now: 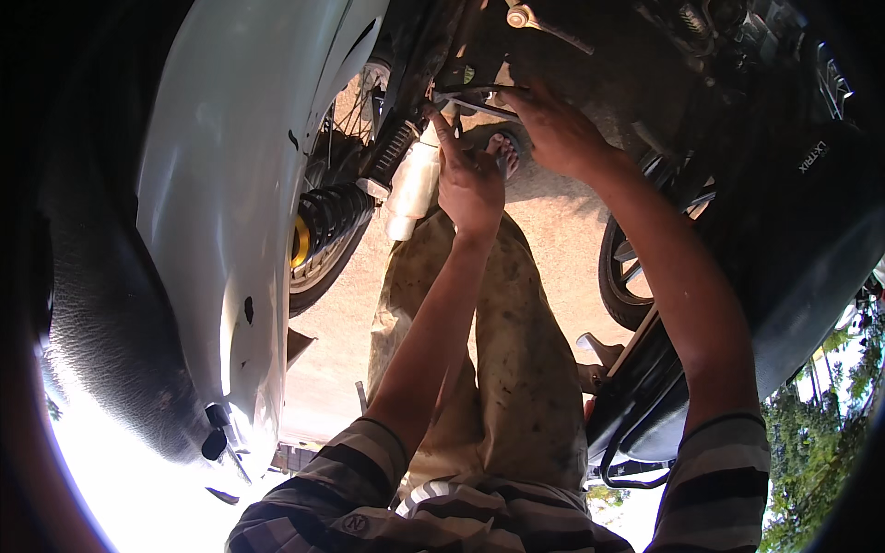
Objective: The person prepares a wire and uses pliers to secure it around the rear suspension area of a parked motorcycle. The person repeatedly wraps and tightens the wire near the shock absorber and rear wheel.
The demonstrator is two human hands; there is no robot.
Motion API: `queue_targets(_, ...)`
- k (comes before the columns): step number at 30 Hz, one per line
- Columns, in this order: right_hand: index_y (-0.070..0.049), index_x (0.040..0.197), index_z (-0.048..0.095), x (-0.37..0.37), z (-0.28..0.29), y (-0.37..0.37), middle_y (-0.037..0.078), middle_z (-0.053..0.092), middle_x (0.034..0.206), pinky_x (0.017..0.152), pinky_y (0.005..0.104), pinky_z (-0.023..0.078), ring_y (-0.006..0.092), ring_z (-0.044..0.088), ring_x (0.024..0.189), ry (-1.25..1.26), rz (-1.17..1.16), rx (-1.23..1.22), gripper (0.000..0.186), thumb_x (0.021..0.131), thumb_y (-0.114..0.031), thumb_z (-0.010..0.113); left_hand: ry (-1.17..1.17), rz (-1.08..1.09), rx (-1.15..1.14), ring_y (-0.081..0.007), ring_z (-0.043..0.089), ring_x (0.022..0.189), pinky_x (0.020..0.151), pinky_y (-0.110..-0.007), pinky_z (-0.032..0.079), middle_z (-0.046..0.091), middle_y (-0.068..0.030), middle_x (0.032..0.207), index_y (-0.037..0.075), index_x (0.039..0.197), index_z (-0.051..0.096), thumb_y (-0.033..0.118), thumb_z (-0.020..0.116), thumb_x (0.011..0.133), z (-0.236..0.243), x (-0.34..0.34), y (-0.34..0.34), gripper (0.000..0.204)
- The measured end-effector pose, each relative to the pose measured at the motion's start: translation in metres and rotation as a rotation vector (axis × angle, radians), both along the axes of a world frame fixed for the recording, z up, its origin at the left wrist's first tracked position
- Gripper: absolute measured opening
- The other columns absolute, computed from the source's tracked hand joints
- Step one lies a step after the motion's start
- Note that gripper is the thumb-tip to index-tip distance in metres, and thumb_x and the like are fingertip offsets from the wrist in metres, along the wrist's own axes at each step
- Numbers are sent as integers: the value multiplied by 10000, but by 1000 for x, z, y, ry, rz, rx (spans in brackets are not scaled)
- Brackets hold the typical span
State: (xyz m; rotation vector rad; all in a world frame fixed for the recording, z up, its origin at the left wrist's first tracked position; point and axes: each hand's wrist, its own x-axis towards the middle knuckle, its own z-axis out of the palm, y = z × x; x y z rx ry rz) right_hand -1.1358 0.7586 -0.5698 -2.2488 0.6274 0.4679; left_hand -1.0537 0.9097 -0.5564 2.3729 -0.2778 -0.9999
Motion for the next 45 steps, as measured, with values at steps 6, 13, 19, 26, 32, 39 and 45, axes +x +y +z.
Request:
queue_targets(6, -174, 1498, 496, 21, 23, -3, 181, 464, 1399, 978, 456, 551, 407, 543, 1267, 44, 73, -91, 808, 753, 86, 671, -8, -23, -22, -440, 648, 1063, 841, -531, 539, 603, -220, 1314, 151, 1654, 110, 124, 534, 947, -2, 4, 6, 825)
queue_targets(13, -160, 1510, 502, 20, 28, 16, 233, 494, 1352, 1044, 527, 459, 476, 481, 1292, 72, 191, -336, 727, 814, -98, 699, -2, -32, -39, -453, 648, 1038, 826, -534, 539, 607, -218, 1305, 134, 1648, 127, 141, 527, 955, -8, -1, 7, 800)
queue_targets(19, -205, 1494, 522, 30, 45, 38, 218, 494, 1377, 1048, 668, 404, 499, 457, 1334, 203, 175, -514, 673, 848, -183, 708, 11, -63, -22, -451, 651, 1023, 805, -544, 539, 612, -216, 1302, 116, 1645, 131, 133, 546, 942, -8, 0, 8, 816)
queue_targets(26, -216, 1489, 525, 36, 48, 45, 213, 513, 1356, 1050, 728, 358, 518, 451, 1337, 215, 193, -585, 674, 851, -275, 733, -16, -62, -84, -450, 653, 1023, 803, -540, 541, 608, -242, 1333, 123, 1650, 108, 125, 563, 928, -10, 0, 9, 854)
queue_targets(32, -246, 1535, 456, 45, 42, 52, 186, 532, 1338, 1018, 710, 385, 454, 503, 1313, 294, 196, -446, 725, 865, -254, 731, 39, -49, -96, -442, 650, 1058, 825, -526, 543, 611, -243, 1339, 128, 1654, 92, 100, 590, 910, 1, 5, 8, 896)
queue_targets(39, -264, 1530, 452, 12, 12, -2, 178, 499, 1386, 966, 474, 533, 397, 604, 1182, 30, 69, 29, 863, 764, 43, 703, 35, -79, -53, -440, 635, 1132, 883, -511, 543, 558, -204, 1449, 140, 1655, 79, 48, 580, 897, -2, 4, 6, 914)
queue_targets(45, -222, 1489, 502, 14, 8, -7, 146, 483, 1398, 926, 451, 557, 389, 619, 1146, 42, 133, -28, 839, 734, 123, 625, 19, -75, -90, -448, 637, 1121, 888, -522, 537, 569, -216, 1428, 159, 1657, 61, 44, 575, 904, -5, 8, 11, 919)
